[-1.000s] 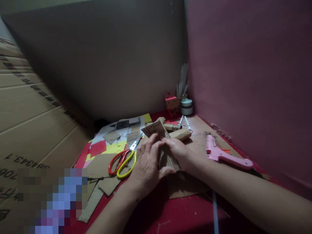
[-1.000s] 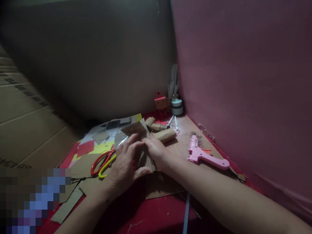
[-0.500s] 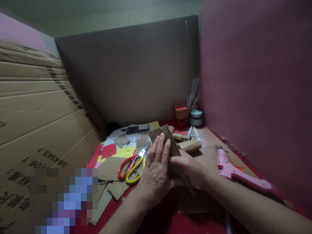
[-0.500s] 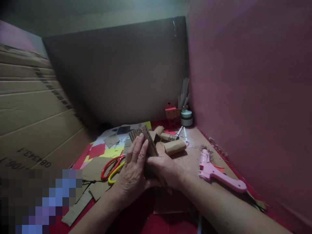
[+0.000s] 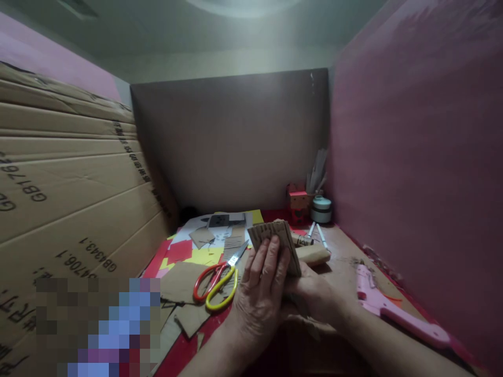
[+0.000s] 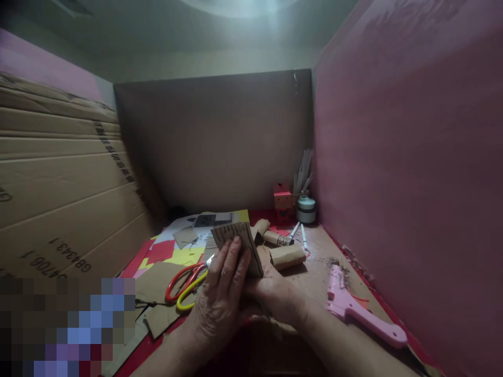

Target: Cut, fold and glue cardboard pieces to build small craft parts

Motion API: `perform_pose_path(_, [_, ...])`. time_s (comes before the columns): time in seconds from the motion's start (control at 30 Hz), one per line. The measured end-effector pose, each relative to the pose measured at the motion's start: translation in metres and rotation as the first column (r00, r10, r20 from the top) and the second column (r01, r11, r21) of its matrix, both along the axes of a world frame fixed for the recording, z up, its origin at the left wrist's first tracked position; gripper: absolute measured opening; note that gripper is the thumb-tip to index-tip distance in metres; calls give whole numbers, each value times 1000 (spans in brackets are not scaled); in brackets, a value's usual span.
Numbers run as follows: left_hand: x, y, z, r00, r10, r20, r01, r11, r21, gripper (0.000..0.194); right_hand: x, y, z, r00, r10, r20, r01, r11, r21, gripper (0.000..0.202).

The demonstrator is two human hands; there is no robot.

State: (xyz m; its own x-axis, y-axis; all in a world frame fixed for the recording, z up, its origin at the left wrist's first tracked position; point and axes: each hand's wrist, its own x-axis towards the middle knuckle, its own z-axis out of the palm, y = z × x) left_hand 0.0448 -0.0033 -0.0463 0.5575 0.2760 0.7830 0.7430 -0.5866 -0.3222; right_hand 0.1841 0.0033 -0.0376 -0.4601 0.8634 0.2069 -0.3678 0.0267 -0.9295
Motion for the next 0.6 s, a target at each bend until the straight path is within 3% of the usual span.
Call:
perform_pose_path(0.1, [0, 1, 1, 996, -39, 83, 49, 991, -127, 83, 0, 0, -1, 998, -4, -55, 3, 1000, -28, 56])
perform_pose_path(0.2, [-4, 6, 5, 962, -24, 271, 90, 968, -234, 84, -1, 0, -3, 996, 52, -76, -62, 990, -129, 47])
perform_pose_path(0.37, [-16, 25, 11, 872, 58, 486, 84, 960, -267, 94, -1, 5, -8, 983, 156, -96, -175, 956, -236, 42])
perform_pose_path(0.47, [-22, 38, 13, 801, 175, 573, 73, 921, -382, 94, 2, 10, -11, 950, 296, -102, -312, 894, -321, 42])
perform_pose_path(0.6, [-38, 62, 15, 711, 296, 638, 125, 839, -529, 81, 8, 12, -9, 911, 381, -159, -412, 815, -407, 39])
